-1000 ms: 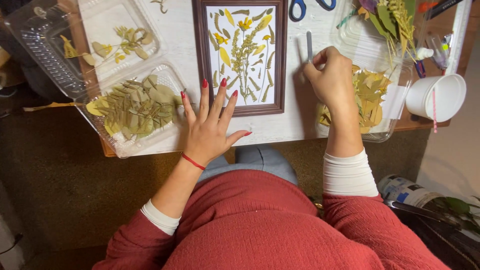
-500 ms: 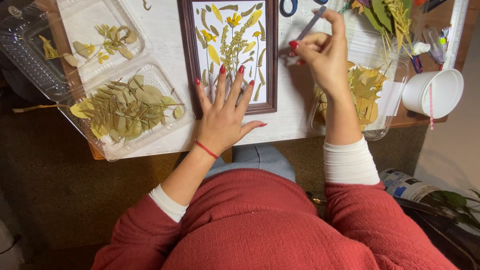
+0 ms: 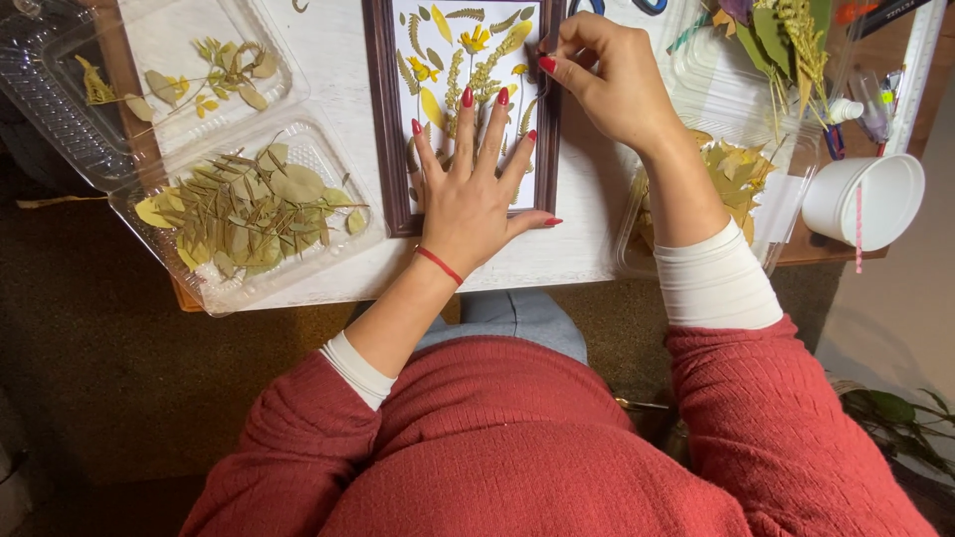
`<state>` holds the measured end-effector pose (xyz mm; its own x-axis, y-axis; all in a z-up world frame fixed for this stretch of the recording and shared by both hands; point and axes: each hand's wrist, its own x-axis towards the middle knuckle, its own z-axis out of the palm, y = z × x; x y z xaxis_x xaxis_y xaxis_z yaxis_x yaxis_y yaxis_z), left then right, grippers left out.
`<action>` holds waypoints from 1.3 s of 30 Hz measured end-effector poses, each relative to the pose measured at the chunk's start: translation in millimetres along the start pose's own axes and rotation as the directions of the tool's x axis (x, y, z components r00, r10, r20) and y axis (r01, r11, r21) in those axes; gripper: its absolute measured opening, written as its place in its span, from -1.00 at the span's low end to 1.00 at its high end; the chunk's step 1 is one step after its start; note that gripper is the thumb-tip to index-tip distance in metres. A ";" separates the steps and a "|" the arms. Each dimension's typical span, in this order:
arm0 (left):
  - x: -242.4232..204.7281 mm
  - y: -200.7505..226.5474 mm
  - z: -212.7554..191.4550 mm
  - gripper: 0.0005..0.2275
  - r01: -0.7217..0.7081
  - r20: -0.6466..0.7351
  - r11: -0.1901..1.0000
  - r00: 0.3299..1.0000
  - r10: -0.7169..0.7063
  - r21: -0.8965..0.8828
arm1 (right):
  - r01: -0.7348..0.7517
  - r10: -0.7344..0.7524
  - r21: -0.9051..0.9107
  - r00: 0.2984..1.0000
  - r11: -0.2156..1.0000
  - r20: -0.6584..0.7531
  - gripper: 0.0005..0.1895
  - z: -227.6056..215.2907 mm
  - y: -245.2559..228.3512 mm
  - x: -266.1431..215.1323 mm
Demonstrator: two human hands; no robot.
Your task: The user is making an art frame using dried leaves and flowers.
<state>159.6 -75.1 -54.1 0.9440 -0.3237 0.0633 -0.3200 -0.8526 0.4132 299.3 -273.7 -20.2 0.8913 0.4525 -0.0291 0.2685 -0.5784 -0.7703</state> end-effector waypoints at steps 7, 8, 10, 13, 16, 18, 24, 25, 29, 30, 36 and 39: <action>0.3 -0.5 -1.1 -0.15 0.009 0.021 1.000 1.000 -0.010 0.009 | -0.018 0.020 -0.026 0.999 0.999 0.049 -0.86 2.6 3.2 2.6; -1.6 -0.7 -2.2 -0.15 -0.008 -0.008 1.000 1.000 0.007 -0.006 | -0.018 0.018 -0.006 0.999 1.000 0.045 -0.87 3.2 5.4 2.6; -5.7 -2.1 -4.5 -0.16 -0.024 -0.037 1.000 0.999 0.023 -0.020 | -0.018 0.017 0.015 0.999 1.000 0.041 -0.88 2.8 9.3 3.8; -10.1 -5.4 -8.2 -0.14 -0.009 -0.017 0.998 1.000 0.008 -0.055 | -0.001 -0.002 0.065 0.999 0.998 0.046 -0.90 -1.5 11.4 7.2; -12.0 -8.9 -10.9 -0.14 -0.009 -0.036 1.000 0.999 0.009 -0.007 | 0.046 -0.049 0.042 0.997 0.998 0.064 -0.90 -2.8 5.8 9.0; -9.2 -10.2 -11.3 -0.14 0.005 -0.032 1.000 0.999 -0.005 -0.012 | 0.055 -0.055 0.006 0.995 0.998 0.080 -0.88 -2.3 1.2 10.3; 1.9 -7.4 -0.7 -0.10 0.005 0.014 0.999 1.000 -0.004 -0.042 | 0.030 -0.028 -0.013 0.993 0.999 0.111 -0.87 -2.0 -4.1 8.9; 2.7 -7.4 -0.4 -0.10 0.005 0.013 0.999 1.000 -0.005 -0.041 | 0.031 -0.030 -0.013 0.993 0.999 0.112 -0.87 -2.2 -5.4 9.4; 6.5 -7.3 4.3 -0.09 0.009 0.025 1.000 1.000 -0.008 -0.023 | 0.084 -0.086 0.019 0.984 0.996 0.159 -0.89 -5.6 -9.7 10.8; 7.2 -8.1 5.6 -0.10 0.011 0.036 1.000 0.999 -0.010 -0.020 | 0.101 -0.104 0.026 0.979 0.995 0.176 -0.89 -5.9 -11.1 12.0; 9.7 -7.4 5.4 -0.10 0.014 0.052 1.000 0.999 -0.013 -0.017 | 0.118 -0.108 -0.039 0.974 0.992 0.199 -0.89 -8.9 -14.6 17.2; 8.8 -7.8 5.5 -0.10 0.008 0.029 1.000 1.000 -0.008 -0.002 | 0.114 -0.102 -0.049 0.974 0.992 0.200 -0.88 -9.4 -15.8 17.7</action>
<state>170.0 -73.6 -61.8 0.9438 -0.3289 0.0338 -0.3126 -0.8544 0.4152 314.3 -262.9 -2.6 0.7680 0.6358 -0.0770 0.3862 -0.5558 -0.7362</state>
